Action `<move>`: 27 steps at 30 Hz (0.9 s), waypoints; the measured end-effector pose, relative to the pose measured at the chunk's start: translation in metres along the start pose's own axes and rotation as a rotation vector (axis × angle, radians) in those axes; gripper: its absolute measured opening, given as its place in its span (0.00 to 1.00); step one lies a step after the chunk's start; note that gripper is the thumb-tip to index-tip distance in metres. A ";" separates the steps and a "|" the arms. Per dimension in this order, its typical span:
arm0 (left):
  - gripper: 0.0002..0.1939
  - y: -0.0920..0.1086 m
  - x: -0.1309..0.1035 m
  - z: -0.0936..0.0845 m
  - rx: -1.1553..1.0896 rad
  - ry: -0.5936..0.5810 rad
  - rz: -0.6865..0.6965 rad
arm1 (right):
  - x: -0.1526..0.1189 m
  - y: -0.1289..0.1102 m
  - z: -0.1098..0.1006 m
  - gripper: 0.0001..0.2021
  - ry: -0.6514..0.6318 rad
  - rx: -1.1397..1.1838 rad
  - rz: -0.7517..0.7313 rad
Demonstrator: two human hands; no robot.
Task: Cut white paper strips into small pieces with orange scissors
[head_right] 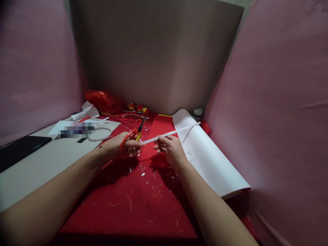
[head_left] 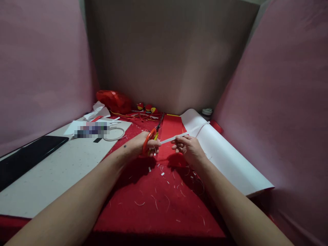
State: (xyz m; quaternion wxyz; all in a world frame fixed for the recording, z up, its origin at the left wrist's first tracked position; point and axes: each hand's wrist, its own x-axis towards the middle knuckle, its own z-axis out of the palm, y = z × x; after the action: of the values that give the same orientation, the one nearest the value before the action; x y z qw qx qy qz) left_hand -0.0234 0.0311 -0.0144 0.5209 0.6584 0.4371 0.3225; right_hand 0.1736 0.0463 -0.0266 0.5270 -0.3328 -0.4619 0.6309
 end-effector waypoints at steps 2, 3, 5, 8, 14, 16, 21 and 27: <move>0.13 -0.001 0.001 -0.001 0.005 -0.004 0.009 | -0.001 0.003 0.000 0.05 -0.008 -0.015 -0.023; 0.13 -0.002 0.001 -0.002 0.010 -0.003 0.013 | 0.000 0.004 -0.001 0.05 -0.001 -0.019 -0.031; 0.13 -0.004 0.001 -0.004 0.010 0.009 0.016 | 0.001 0.003 -0.004 0.05 0.019 -0.022 -0.035; 0.12 -0.004 0.000 -0.007 -0.025 0.054 -0.009 | 0.002 0.002 -0.007 0.04 0.033 -0.019 -0.040; 0.13 0.001 -0.004 -0.007 -0.044 0.089 -0.054 | 0.002 0.001 -0.007 0.03 0.048 -0.017 -0.027; 0.16 0.003 -0.005 -0.006 -0.045 0.105 -0.078 | 0.002 0.001 -0.007 0.03 0.047 -0.019 -0.031; 0.15 0.005 -0.005 -0.007 -0.048 0.114 -0.082 | 0.003 0.002 -0.008 0.02 0.048 -0.014 -0.025; 0.10 0.006 -0.005 -0.005 -0.024 0.046 -0.047 | 0.003 0.001 -0.006 0.02 0.074 0.003 -0.010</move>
State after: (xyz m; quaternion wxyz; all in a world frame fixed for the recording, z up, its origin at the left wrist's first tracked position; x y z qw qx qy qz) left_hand -0.0285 0.0282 -0.0072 0.5260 0.6340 0.4605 0.3307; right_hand 0.1780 0.0504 -0.0299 0.5472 -0.3527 -0.4428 0.6165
